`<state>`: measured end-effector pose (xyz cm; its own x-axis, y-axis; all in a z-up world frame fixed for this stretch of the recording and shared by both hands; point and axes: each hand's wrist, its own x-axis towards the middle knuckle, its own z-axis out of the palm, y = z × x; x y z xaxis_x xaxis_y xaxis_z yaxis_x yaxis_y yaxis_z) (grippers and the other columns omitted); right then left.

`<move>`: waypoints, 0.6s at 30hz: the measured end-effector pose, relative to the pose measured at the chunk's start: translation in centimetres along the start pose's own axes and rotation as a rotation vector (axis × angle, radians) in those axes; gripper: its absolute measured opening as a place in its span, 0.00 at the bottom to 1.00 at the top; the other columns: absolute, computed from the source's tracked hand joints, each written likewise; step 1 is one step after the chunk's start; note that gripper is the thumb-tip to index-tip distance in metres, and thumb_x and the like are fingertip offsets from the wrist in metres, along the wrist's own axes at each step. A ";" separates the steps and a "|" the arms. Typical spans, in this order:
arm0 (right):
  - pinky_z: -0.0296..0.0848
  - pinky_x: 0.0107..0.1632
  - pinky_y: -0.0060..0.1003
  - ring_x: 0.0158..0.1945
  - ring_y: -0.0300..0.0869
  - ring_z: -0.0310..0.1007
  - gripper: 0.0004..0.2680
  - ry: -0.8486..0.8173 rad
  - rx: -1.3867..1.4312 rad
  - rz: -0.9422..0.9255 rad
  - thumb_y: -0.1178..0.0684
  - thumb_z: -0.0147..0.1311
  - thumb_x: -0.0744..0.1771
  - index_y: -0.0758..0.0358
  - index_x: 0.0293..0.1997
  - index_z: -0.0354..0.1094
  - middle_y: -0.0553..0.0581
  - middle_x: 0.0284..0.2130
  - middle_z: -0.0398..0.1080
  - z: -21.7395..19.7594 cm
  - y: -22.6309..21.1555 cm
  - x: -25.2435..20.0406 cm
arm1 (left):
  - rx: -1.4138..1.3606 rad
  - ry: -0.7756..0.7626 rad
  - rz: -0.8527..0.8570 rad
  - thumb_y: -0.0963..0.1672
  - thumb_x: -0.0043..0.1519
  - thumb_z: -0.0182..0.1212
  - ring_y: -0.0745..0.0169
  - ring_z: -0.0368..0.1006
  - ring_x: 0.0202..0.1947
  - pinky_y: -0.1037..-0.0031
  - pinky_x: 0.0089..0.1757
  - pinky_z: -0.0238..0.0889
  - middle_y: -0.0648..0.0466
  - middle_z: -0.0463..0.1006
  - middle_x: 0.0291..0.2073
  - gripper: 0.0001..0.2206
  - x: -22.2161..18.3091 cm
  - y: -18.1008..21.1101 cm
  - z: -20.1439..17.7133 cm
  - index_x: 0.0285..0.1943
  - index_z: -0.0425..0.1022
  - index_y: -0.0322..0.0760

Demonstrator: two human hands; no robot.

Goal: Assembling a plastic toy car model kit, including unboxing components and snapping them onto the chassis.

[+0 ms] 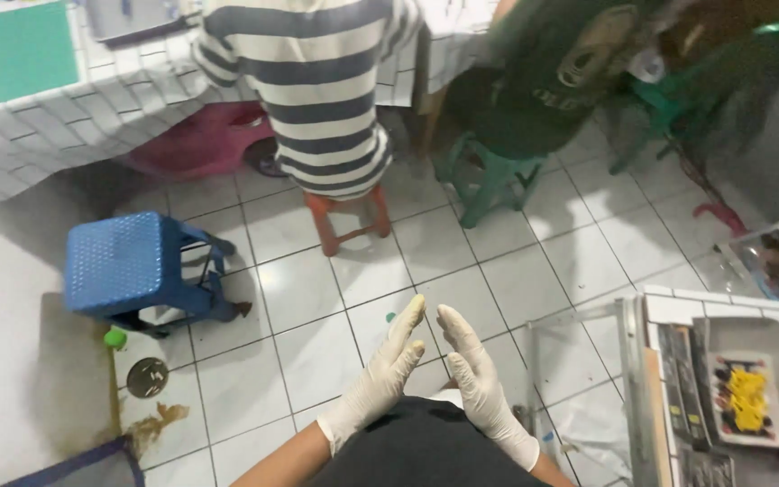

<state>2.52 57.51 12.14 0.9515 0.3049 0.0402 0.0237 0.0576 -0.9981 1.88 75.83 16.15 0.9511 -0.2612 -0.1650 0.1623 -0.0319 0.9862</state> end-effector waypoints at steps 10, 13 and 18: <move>0.48 0.76 0.48 0.78 0.48 0.47 0.28 -0.394 0.015 0.080 0.41 0.47 0.69 0.62 0.76 0.42 0.58 0.76 0.47 10.2 1.2 9.4 | -0.109 0.208 0.039 0.64 0.62 0.41 0.44 0.50 0.77 0.56 0.69 0.39 0.48 0.28 0.81 0.44 -3.4 -2.0 -11.1 0.81 0.32 0.44; 0.46 0.76 0.48 0.79 0.47 0.44 0.30 -0.554 0.001 0.078 0.41 0.47 0.69 0.61 0.78 0.37 0.57 0.77 0.41 12.8 2.0 14.0 | 0.005 0.255 0.038 0.64 0.63 0.36 0.53 0.32 0.80 0.59 0.71 0.29 0.49 0.25 0.81 0.44 -2.5 -2.3 -14.6 0.81 0.31 0.40; 0.39 0.77 0.46 0.80 0.43 0.35 0.33 -0.777 -0.009 0.121 0.35 0.47 0.68 0.55 0.79 0.29 0.55 0.78 0.32 17.0 1.8 22.3 | 0.012 0.378 0.045 0.66 0.61 0.35 0.54 0.52 0.75 0.60 0.69 0.40 0.48 0.27 0.81 0.47 0.5 -1.3 -20.5 0.81 0.30 0.39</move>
<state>18.61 80.53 12.06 0.4605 0.8863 -0.0503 -0.0604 -0.0253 -0.9979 7.52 95.53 14.54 0.9874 0.1118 -0.1123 0.1174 -0.0402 0.9923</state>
